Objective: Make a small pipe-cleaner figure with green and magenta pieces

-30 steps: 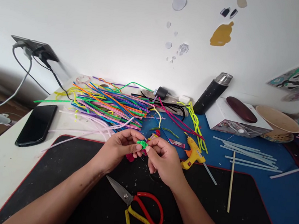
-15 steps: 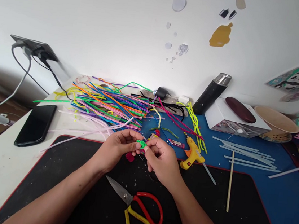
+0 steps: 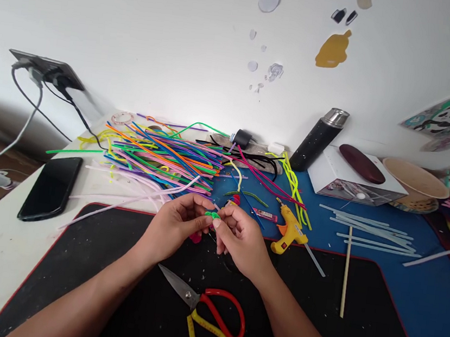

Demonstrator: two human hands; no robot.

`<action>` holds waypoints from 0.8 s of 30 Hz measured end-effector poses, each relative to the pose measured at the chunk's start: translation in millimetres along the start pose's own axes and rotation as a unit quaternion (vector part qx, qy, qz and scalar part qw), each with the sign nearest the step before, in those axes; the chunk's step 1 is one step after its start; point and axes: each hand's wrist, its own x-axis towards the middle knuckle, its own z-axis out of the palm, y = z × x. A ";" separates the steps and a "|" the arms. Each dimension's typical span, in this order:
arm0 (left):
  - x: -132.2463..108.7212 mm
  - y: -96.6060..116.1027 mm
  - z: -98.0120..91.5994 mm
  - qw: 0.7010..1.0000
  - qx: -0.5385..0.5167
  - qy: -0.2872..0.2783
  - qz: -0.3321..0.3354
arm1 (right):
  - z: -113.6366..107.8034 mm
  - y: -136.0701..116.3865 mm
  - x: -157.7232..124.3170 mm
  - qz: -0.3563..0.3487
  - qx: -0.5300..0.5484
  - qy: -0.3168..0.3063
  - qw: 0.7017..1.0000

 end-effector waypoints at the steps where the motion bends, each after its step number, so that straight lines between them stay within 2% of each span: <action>1: 0.2 0.0 -0.7 1.000 -0.004 -0.005 0.000 | -0.1 -0.6 -0.3 -0.003 0.003 -0.003 1.000; 5: 1.3 -0.4 -2.2 0.999 -0.043 -0.028 -0.007 | -0.4 -2.6 -1.1 -0.010 0.008 0.012 1.000; 9: 0.8 -1.0 -0.6 0.999 -0.007 -0.037 0.002 | -1.3 -2.2 1.5 -0.005 0.035 0.037 0.999; 13: -0.3 -0.9 1.8 0.999 0.011 -0.022 0.022 | -2.2 -2.6 3.1 -0.003 0.042 0.052 0.998; 24: -0.1 -0.6 1.2 0.999 0.044 -0.013 0.025 | -2.9 3.5 2.6 -0.012 0.031 0.023 0.999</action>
